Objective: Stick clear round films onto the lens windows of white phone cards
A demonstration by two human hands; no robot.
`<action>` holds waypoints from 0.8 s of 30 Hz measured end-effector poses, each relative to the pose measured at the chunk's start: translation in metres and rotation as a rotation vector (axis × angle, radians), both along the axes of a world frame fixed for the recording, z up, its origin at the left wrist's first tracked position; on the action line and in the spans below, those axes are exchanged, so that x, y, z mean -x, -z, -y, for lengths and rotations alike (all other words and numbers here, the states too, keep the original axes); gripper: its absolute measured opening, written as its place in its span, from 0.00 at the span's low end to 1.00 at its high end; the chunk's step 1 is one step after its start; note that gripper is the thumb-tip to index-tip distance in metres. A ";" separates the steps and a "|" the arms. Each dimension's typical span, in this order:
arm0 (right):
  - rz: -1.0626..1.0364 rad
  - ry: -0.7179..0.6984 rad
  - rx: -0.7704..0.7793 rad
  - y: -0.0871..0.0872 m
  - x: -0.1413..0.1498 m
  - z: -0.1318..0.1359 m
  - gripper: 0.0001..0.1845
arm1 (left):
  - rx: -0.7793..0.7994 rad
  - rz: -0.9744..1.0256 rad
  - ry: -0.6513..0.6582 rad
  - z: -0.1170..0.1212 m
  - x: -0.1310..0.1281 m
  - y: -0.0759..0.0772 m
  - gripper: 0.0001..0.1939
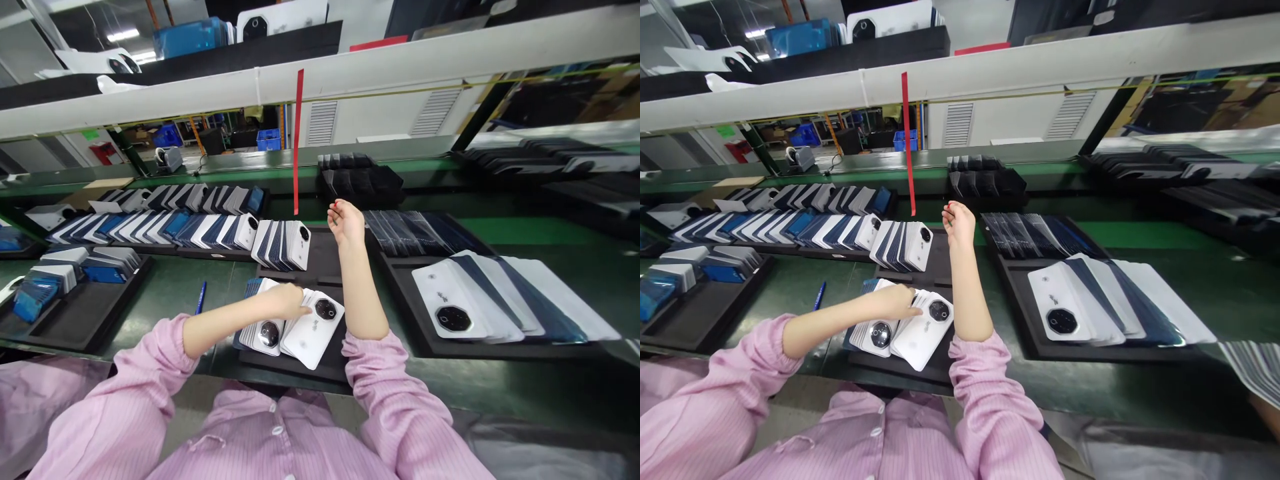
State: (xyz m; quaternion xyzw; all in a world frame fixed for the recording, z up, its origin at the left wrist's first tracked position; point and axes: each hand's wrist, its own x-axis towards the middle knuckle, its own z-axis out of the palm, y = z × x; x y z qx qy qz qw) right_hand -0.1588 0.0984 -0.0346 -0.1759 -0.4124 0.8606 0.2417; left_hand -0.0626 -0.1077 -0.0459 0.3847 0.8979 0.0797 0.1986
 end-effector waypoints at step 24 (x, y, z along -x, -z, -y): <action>-0.053 -0.016 -0.108 -0.020 -0.016 0.013 0.06 | -0.607 0.841 -0.445 -0.033 -0.019 0.055 0.31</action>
